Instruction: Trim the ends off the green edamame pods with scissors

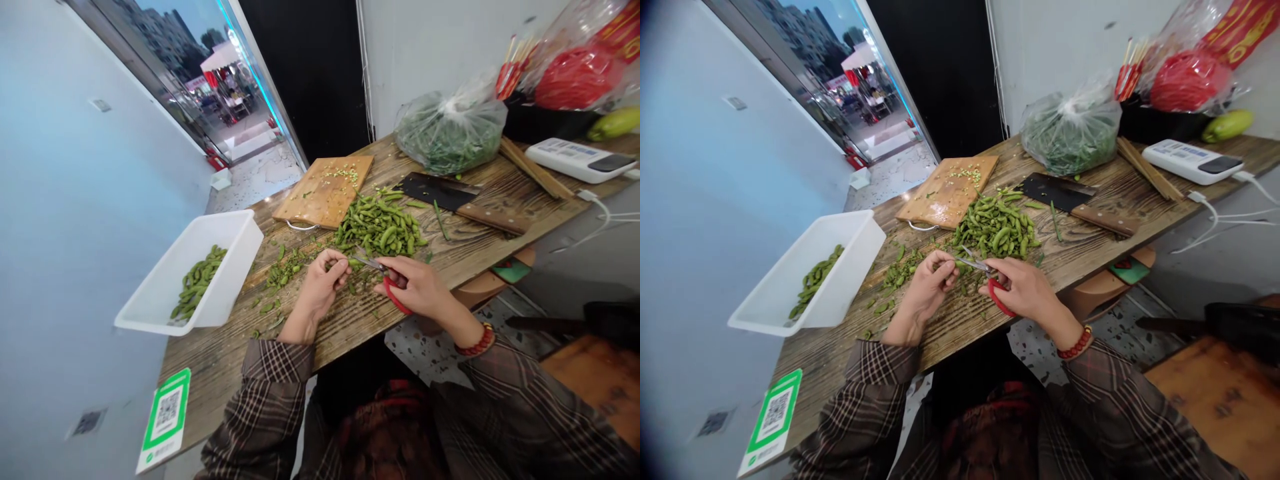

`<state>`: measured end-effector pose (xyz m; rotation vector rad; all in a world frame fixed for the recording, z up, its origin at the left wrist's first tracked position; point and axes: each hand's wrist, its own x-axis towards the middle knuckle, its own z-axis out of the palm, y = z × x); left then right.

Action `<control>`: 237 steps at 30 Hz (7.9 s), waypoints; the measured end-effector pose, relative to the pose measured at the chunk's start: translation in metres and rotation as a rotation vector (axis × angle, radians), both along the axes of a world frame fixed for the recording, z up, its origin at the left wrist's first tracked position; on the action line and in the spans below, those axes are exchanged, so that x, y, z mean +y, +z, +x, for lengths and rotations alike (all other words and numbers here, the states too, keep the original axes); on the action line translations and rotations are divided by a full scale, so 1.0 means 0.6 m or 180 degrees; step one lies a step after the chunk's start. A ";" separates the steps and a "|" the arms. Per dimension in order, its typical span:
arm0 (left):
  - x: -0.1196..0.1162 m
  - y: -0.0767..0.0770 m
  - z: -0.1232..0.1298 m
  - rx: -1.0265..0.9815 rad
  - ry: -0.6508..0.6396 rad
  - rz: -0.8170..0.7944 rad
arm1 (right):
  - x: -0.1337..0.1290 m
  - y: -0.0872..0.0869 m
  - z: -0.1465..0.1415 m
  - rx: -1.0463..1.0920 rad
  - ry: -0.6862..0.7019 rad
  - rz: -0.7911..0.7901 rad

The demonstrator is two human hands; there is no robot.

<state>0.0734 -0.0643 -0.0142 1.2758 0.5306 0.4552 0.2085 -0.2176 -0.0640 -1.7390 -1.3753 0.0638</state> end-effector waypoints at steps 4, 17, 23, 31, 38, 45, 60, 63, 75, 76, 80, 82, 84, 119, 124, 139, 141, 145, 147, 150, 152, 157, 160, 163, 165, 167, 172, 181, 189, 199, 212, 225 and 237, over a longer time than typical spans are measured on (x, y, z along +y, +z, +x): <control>-0.003 -0.003 0.000 -0.0011 -0.0026 -0.0050 | 0.000 -0.002 0.001 0.0034 0.0054 0.0078; 0.006 -0.012 0.003 0.0047 -0.0082 -0.0567 | -0.005 -0.001 -0.001 -0.0342 0.0230 -0.0119; 0.001 0.002 0.006 0.0071 0.0039 -0.0475 | -0.005 -0.004 0.000 -0.0456 0.0269 -0.0249; 0.063 0.058 -0.006 -0.0026 0.0603 -0.0368 | -0.004 -0.005 0.005 0.0375 -0.0042 0.0349; 0.099 0.047 0.033 0.0816 0.0095 0.1171 | -0.002 -0.015 0.013 0.0551 -0.0341 0.0532; 0.107 -0.002 0.084 0.1823 -0.0366 0.3501 | -0.004 -0.013 0.014 0.0604 -0.0368 0.0554; 0.045 0.013 -0.026 0.0066 0.0178 -0.0044 | 0.025 0.050 0.050 0.0034 0.0681 -0.0035; 0.037 0.016 -0.029 -0.0072 0.0449 -0.0206 | 0.061 0.070 0.052 -0.0130 0.0988 -0.0250; 0.064 0.010 -0.024 -0.0092 0.1287 0.0417 | 0.162 0.103 0.075 -0.0223 0.1299 -0.0062; 0.064 0.008 -0.026 -0.0062 0.1398 0.0484 | 0.164 0.094 0.074 -0.0275 0.1360 -0.0080; 0.062 0.011 -0.029 0.0070 0.1631 0.0820 | 0.162 0.074 0.074 -0.0436 0.1615 -0.0293; 0.059 0.014 -0.026 0.0148 0.1679 0.1090 | 0.160 0.072 0.074 -0.0413 0.1665 -0.0333; 0.055 0.017 -0.021 0.0221 0.1660 0.1298 | 0.159 0.073 0.074 -0.0393 0.1702 -0.0356; 0.041 0.019 -0.027 0.0419 0.0793 0.1528 | 0.158 0.063 0.066 -0.0402 0.1917 -0.0308; 0.040 0.018 -0.026 0.0377 0.0842 0.1477 | 0.155 0.059 0.065 -0.0431 0.1917 -0.0342; 0.045 0.007 -0.031 0.0444 0.0594 0.0330 | 0.154 0.075 0.064 -0.0370 0.2198 -0.0522; 0.046 0.008 -0.032 0.0450 0.0547 0.0103 | 0.154 0.076 0.064 -0.0341 0.2249 -0.0635; 0.049 0.009 -0.033 0.0193 0.0645 -0.0322 | 0.156 0.072 0.065 -0.0154 0.1970 -0.0610; 0.051 0.008 -0.033 -0.0007 0.0767 -0.0426 | 0.158 0.069 0.067 -0.0034 0.1652 -0.0491; 0.053 0.007 -0.033 -0.0211 0.0893 -0.0599 | 0.160 0.065 0.069 -0.0022 0.1424 -0.0344; 0.052 0.006 -0.033 -0.0282 0.0927 -0.0677 | 0.160 0.062 0.068 -0.0116 0.1521 -0.0271; 0.047 0.004 -0.027 -0.0428 0.0845 -0.0743 | 0.160 0.057 0.065 -0.0336 0.1697 -0.0217; 0.044 0.003 -0.024 -0.0481 0.0866 -0.0779 | 0.159 0.057 0.065 -0.0394 0.1679 -0.0239; 0.040 0.003 -0.020 -0.0449 0.0918 -0.0703 | 0.159 0.056 0.065 -0.0483 0.1665 -0.0261; 0.036 0.004 -0.017 -0.0401 0.0872 -0.0574 | 0.159 0.055 0.064 -0.0510 0.1664 -0.0240; 0.031 0.005 -0.015 -0.0347 0.0788 -0.0435 | 0.159 0.053 0.062 -0.0485 0.1677 -0.0202; 0.028 0.007 -0.012 -0.0268 0.0682 -0.0339 | 0.157 0.054 0.065 -0.0447 0.1670 -0.0254; 0.056 0.007 -0.024 -0.0192 0.0837 -0.0488 | 0.159 0.070 0.082 -0.0293 0.1219 -0.0151; 0.063 -0.008 -0.015 0.0845 0.0710 0.2070 | 0.160 0.080 0.085 -0.0216 0.0976 0.0038; 0.059 -0.021 -0.007 0.1677 0.0479 0.3005 | 0.161 0.072 0.087 -0.0269 0.1031 0.0070; 0.053 0.009 -0.016 -0.0049 0.1086 -0.0108 | 0.162 0.062 0.085 -0.0250 0.1579 -0.0210; 0.048 0.001 -0.012 0.0109 0.0944 0.0471 | 0.161 0.061 0.074 -0.0168 0.1704 -0.0250; 0.059 -0.003 -0.021 0.0319 0.1074 0.1339 | 0.160 0.057 0.074 -0.0225 0.1654 -0.0266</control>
